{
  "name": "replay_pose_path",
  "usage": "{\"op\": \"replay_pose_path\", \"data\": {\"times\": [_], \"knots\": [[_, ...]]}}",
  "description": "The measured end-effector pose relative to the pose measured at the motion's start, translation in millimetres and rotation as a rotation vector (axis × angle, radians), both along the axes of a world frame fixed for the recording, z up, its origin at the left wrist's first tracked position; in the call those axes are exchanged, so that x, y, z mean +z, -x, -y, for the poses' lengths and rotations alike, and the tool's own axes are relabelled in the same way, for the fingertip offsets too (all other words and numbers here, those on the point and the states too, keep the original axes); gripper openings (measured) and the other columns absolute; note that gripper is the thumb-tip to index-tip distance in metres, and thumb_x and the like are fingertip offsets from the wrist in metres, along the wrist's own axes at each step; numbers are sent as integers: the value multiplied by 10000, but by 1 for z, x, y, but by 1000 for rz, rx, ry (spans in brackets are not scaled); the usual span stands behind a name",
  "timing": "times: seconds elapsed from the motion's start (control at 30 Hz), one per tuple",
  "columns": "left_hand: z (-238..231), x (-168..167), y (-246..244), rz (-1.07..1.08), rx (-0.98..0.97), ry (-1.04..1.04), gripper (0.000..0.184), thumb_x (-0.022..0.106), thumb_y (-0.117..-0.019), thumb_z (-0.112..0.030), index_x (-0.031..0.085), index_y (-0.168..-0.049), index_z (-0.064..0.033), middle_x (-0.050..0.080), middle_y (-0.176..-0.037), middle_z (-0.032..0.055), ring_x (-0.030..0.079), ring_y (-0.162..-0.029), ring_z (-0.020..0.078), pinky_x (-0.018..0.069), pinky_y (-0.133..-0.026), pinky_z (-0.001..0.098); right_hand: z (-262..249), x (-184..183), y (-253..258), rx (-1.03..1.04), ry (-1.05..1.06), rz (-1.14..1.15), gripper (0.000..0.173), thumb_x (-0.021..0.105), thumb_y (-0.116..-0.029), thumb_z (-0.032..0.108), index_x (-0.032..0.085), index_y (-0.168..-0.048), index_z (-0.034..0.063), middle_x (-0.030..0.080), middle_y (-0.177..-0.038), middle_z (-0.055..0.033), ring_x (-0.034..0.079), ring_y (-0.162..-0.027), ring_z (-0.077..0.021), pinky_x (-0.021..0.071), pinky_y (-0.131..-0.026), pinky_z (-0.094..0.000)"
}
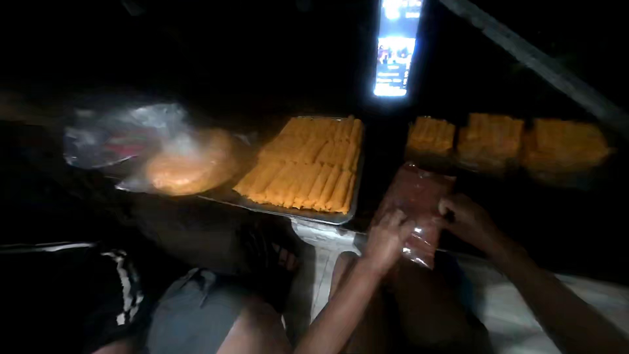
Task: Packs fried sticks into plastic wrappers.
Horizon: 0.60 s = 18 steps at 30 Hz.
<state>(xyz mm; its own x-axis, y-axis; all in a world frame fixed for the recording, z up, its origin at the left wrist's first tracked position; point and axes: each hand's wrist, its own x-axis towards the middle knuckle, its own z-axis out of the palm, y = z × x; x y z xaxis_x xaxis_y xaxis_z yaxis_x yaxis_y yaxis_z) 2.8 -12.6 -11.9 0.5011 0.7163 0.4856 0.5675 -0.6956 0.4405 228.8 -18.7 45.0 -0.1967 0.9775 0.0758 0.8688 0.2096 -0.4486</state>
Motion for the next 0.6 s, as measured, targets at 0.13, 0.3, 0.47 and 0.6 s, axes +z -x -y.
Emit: {"op": "replay_pose_path", "data": {"times": [0.13, 0.3, 0.47, 0.6], "knots": [[-7, 1, -6, 25, 17, 69, 245, 682, -877, 24, 763, -1100, -37, 714, -1196, 180, 685, -1130, 367, 577, -918, 518, -28, 27, 19, 177, -34, -86, 474, 747, -911, 369, 686, -1182, -15, 668, -1221, -244, 626, -1167, -410, 482, -1018, -595], [-6, 7, -12, -60, 140, 126, 186, 661, -924, -68, 746, -1078, -7, 743, -1017, 198, 739, -928, 367, 605, -773, 528, -68, 71, 103, 499, -49, 24, 305, 666, -984, 189, 674, -1248, 36, 646, -1335, -149, 572, -1306, -309, 447, -1102, -504], [-9, 1, -11, 3, 147, 174, 226, 603, -990, -142, 713, -1146, -21, 744, -1044, 162, 745, -923, 321, 614, -779, 493, -112, 83, 171, 606, -23, 41, 462, 670, -902, -42, 610, -1353, 41, 552, -1458, -175, 530, -1354, -336, 451, -1107, -506], [-9, 2, -10, 11, 139, 165, 203, 615, -979, -128, 716, -1122, -25, 741, -1055, 152, 742, -937, 305, 616, -796, 475, -134, 89, 195, 607, 58, 141, 623, 689, -862, -57, 520, -1447, 73, 583, -1404, -184, 576, -1286, -357, 469, -1076, -534]]}}
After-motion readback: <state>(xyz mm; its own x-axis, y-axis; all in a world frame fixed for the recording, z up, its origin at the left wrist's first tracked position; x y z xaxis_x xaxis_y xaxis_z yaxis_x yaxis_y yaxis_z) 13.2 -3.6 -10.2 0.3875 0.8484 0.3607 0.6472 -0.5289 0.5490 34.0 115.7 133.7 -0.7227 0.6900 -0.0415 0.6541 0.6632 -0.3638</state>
